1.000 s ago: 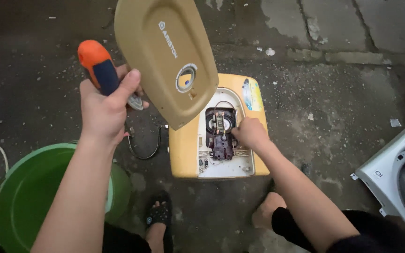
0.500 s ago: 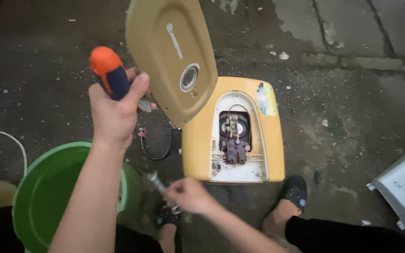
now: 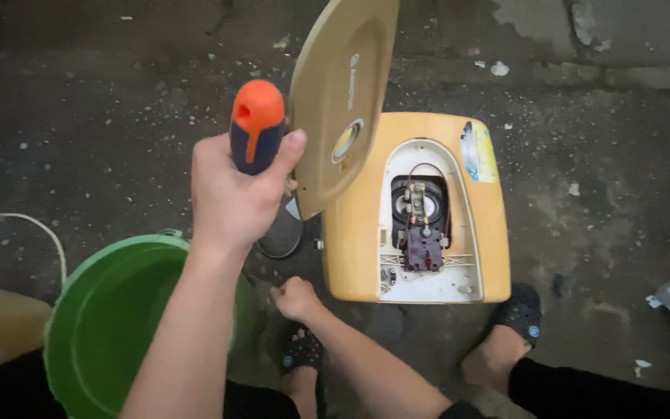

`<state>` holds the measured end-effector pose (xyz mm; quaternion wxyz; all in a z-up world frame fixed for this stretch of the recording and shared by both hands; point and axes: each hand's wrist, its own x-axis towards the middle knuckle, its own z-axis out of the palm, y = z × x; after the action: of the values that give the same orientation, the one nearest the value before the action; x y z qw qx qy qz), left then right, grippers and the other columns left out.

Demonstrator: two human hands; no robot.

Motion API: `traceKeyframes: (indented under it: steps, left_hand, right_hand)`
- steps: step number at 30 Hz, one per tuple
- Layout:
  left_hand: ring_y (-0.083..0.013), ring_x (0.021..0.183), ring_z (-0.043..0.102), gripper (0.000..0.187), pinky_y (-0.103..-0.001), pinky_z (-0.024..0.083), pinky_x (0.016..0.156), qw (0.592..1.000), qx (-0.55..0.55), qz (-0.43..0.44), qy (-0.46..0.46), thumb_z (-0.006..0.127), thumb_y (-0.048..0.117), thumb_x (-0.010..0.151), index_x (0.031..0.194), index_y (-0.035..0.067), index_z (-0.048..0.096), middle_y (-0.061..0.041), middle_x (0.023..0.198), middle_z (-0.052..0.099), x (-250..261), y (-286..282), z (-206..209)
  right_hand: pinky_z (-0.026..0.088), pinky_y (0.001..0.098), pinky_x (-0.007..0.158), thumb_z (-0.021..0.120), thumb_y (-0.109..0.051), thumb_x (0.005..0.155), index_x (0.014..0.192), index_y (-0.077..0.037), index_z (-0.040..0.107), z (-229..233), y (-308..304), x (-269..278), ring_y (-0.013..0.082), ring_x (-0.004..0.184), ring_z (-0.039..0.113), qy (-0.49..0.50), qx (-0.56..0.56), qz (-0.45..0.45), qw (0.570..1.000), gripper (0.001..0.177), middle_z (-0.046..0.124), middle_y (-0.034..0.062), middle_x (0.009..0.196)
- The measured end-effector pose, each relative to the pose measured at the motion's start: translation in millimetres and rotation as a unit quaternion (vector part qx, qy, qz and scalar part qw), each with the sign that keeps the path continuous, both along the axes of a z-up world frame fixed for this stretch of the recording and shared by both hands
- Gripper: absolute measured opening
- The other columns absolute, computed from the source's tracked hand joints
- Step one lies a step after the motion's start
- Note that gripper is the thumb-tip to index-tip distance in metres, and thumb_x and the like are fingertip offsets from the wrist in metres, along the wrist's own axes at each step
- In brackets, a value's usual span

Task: Disassembling and reassembling a small water heater appliance using a screwdriver and hands.

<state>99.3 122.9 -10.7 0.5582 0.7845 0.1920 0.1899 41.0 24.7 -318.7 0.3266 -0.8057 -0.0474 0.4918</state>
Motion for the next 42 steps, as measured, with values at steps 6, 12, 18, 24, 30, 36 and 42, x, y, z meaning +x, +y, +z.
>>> traceKeyframes:
  steps: [6,12,18,24,30,36,42]
  left_hand:
    - [-0.0024,0.064,0.056,0.021,-0.024,0.051,0.057,0.998,-0.053,-0.013,0.012,0.082,0.034,0.085,0.092,0.014,0.079,0.01,0.073,0.061,10.7,-9.8,-4.1]
    - [-0.0175,0.058,0.061,0.018,-0.031,0.061,0.049,0.954,-0.292,-0.059,-0.018,0.077,0.016,0.086,0.091,-0.001,0.072,-0.009,0.066,0.062,16.4,-33.1,-6.2]
    - [-0.0155,0.053,0.069,0.026,-0.035,0.06,0.046,0.926,-0.349,-0.055,0.13,0.084,0.026,0.082,0.076,0.006,0.068,-0.005,0.061,0.067,38.4,-67.4,-69.6]
    - [-0.0156,0.062,0.07,0.03,-0.037,0.066,0.057,0.856,-0.437,-0.089,0.26,0.078,0.029,0.085,0.07,0.007,0.065,-0.003,0.062,0.064,46.2,-88.3,-113.5]
    - [-0.0175,0.06,0.07,0.029,-0.038,0.067,0.059,0.846,-0.437,-0.061,0.299,0.08,0.027,0.086,0.073,0.004,0.067,-0.008,0.062,0.064,61.0,-93.3,-158.7]
    - [-0.0258,0.063,0.071,0.021,-0.044,0.067,0.056,0.891,-0.293,0.016,0.347,0.079,0.018,0.08,0.077,0.0,0.069,-0.014,0.067,0.066,72.1,-110.0,-171.7]
    - [-0.031,0.071,0.074,0.035,-0.044,0.067,0.05,0.916,-0.168,0.06,0.359,0.085,0.027,0.073,0.094,0.003,0.071,-0.014,0.083,0.07,77.0,-117.4,-147.0]
  right_hand:
    - [0.055,0.0383,0.065,0.051,-0.028,0.112,0.083,-0.007,0.073,105.4,-91.0,-8.7,0.0189,0.059,0.068,-0.118,0.168,0.208,0.956,0.042,0.071,0.0052,0.07]
    - [0.041,0.0357,0.052,0.076,-0.035,0.099,0.062,-0.014,0.049,189.1,-274.9,20.2,0.0191,0.055,0.053,-0.298,0.249,0.225,0.894,0.05,0.05,0.0008,0.063]
    - [0.04,0.0386,0.052,0.083,-0.023,0.081,0.057,-0.002,0.052,210.3,-350.9,121.4,0.0254,0.048,0.046,-0.357,0.117,-0.055,0.925,0.043,0.047,0.0075,0.049]
    - [0.053,0.0504,0.08,0.038,-0.061,0.102,0.091,0.001,0.077,185.3,-306.9,139.4,0.0422,0.096,0.073,-0.225,-0.044,-0.037,0.973,0.074,0.077,0.0254,0.091]
    - [0.056,0.0483,0.077,0.041,-0.072,0.095,0.069,-0.001,0.073,189.4,-297.5,132.8,0.0344,0.082,0.075,-0.152,-0.035,-0.036,0.987,0.082,0.074,0.0202,0.072]
    - [0.053,0.0501,0.1,0.035,-0.082,0.09,0.099,0.004,0.08,196.8,-284.7,124.7,0.0402,0.12,0.067,-0.124,-0.133,-0.038,0.983,0.097,0.073,0.0307,0.111]
    - [0.055,0.0468,0.097,0.025,-0.08,0.095,0.104,0.005,0.078,202.1,-270.6,128.3,0.0387,0.117,0.069,-0.156,-0.172,0.021,0.972,0.1,0.073,0.0297,0.109]
